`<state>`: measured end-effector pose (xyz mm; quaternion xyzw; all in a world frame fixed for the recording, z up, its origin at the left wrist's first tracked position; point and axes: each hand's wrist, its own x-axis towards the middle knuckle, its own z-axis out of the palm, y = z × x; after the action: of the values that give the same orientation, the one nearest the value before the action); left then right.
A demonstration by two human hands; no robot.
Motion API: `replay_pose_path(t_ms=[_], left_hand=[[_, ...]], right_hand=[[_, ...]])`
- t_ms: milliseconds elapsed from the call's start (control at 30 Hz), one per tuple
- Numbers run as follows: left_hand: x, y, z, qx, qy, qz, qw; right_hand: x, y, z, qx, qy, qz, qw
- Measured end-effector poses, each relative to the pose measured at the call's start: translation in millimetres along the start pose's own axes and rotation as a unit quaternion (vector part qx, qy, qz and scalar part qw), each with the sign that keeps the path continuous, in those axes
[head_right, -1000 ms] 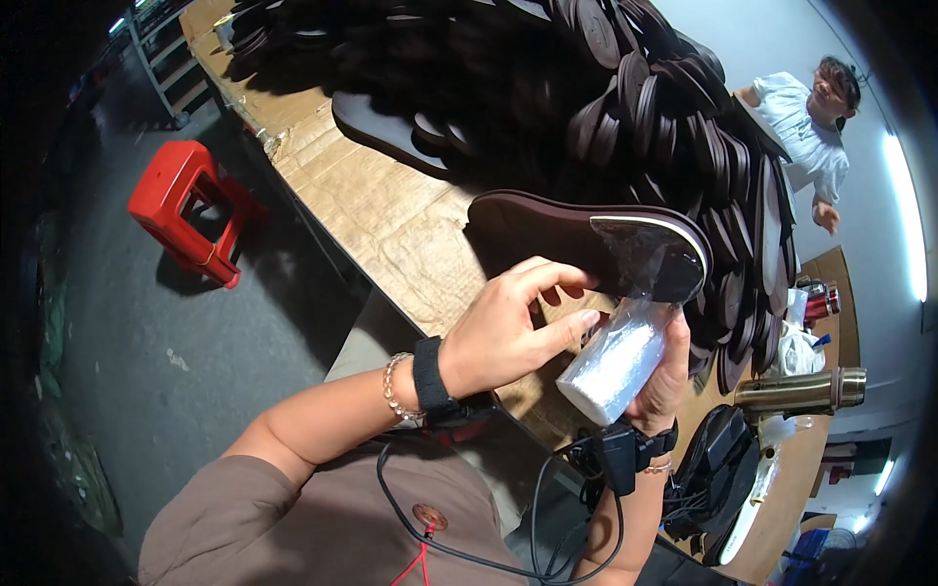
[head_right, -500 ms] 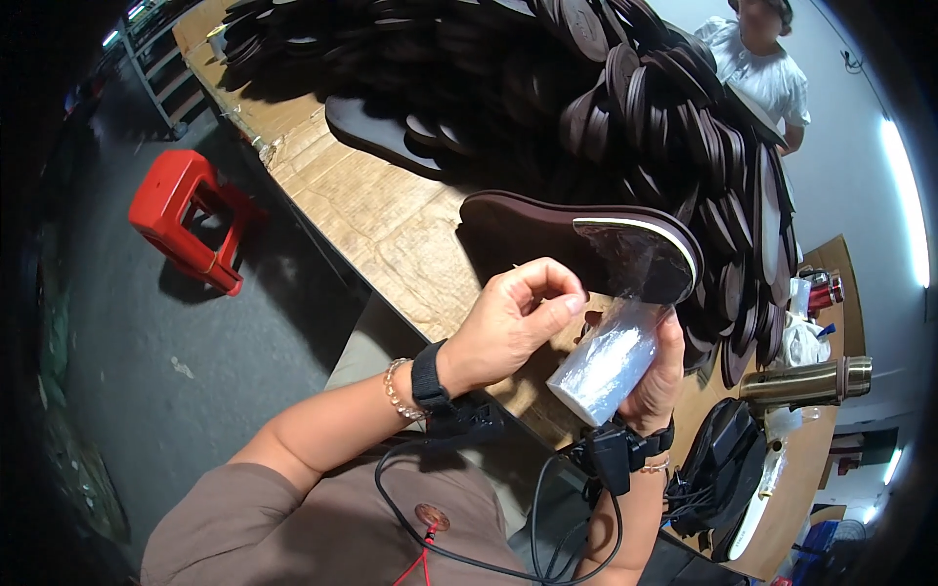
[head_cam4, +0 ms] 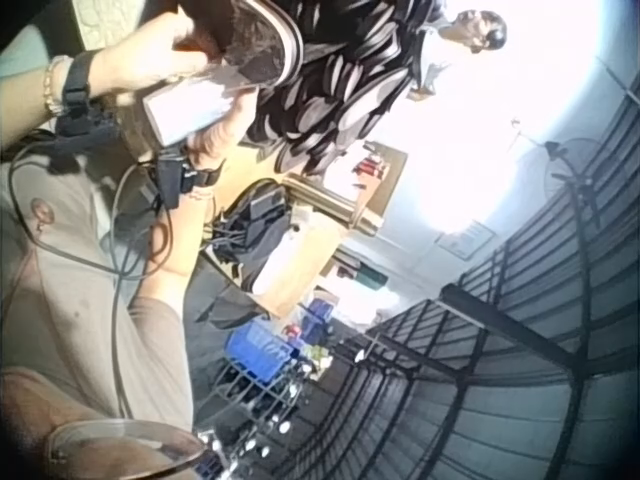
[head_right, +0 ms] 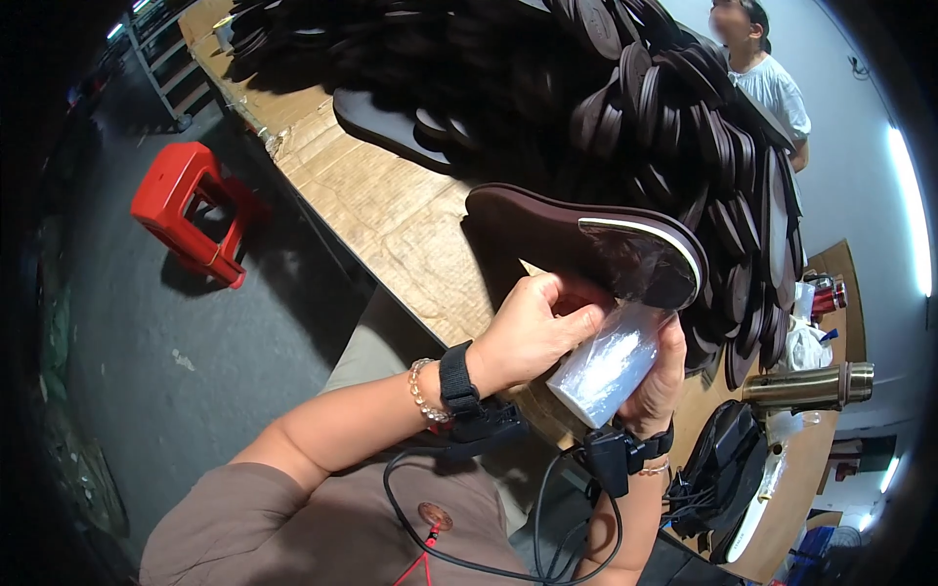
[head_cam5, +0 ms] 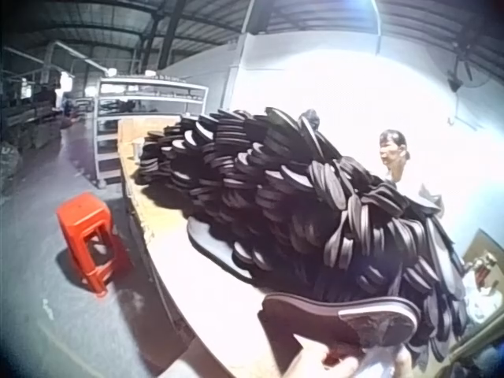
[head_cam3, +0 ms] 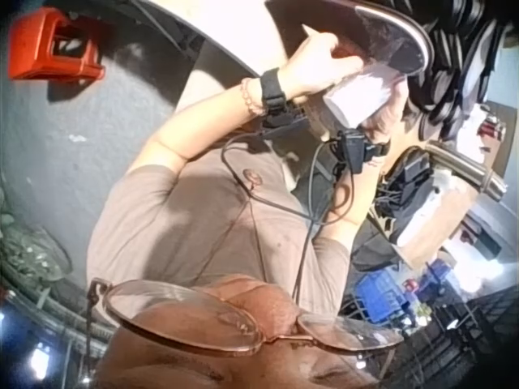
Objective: Wrapping shoe soles in plastic protective film.
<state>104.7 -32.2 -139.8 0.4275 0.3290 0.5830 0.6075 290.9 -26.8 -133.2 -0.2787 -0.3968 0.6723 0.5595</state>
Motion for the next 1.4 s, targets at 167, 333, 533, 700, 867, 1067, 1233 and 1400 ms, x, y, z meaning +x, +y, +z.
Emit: replay_pose_path(t_ms=[167,333,533,700,867,1067,1233,1400], left_hand=[[0,-6,-3,-0.012,-0.028,-0.005,1.0],[-11,-13,-9,-0.072,-0.051,0.009,0.996],[-43,-7,-13,-0.154,-0.033,0.062,0.986],[-62,1,-28,-0.055,-0.033,0.148,0.987],[-67,15,-77,0.162,0.041,0.432,0.886],[-58,83,-87,0.179,-0.018,0.224,0.958],[-71,80,-95,0.109,-0.093,0.153,0.978],[-68,71,-103,0.156,-0.242,0.08,0.954]], right_hand=[[1,3,-1,0.007,0.006,0.003,1.0],[0,-2,-8,0.021,-0.003,0.025,0.999],[-2,5,-5,0.015,0.024,0.01,1.0],[-1,4,7,-0.024,-0.029,-0.007,0.999],[-4,-2,36,-0.14,-0.046,-0.045,0.988],[-2,1,85,-0.358,-0.124,-0.106,0.919],[-13,-7,104,-0.47,-0.127,-0.19,0.852],[-37,-32,123,-0.566,-0.12,-0.198,0.791]])
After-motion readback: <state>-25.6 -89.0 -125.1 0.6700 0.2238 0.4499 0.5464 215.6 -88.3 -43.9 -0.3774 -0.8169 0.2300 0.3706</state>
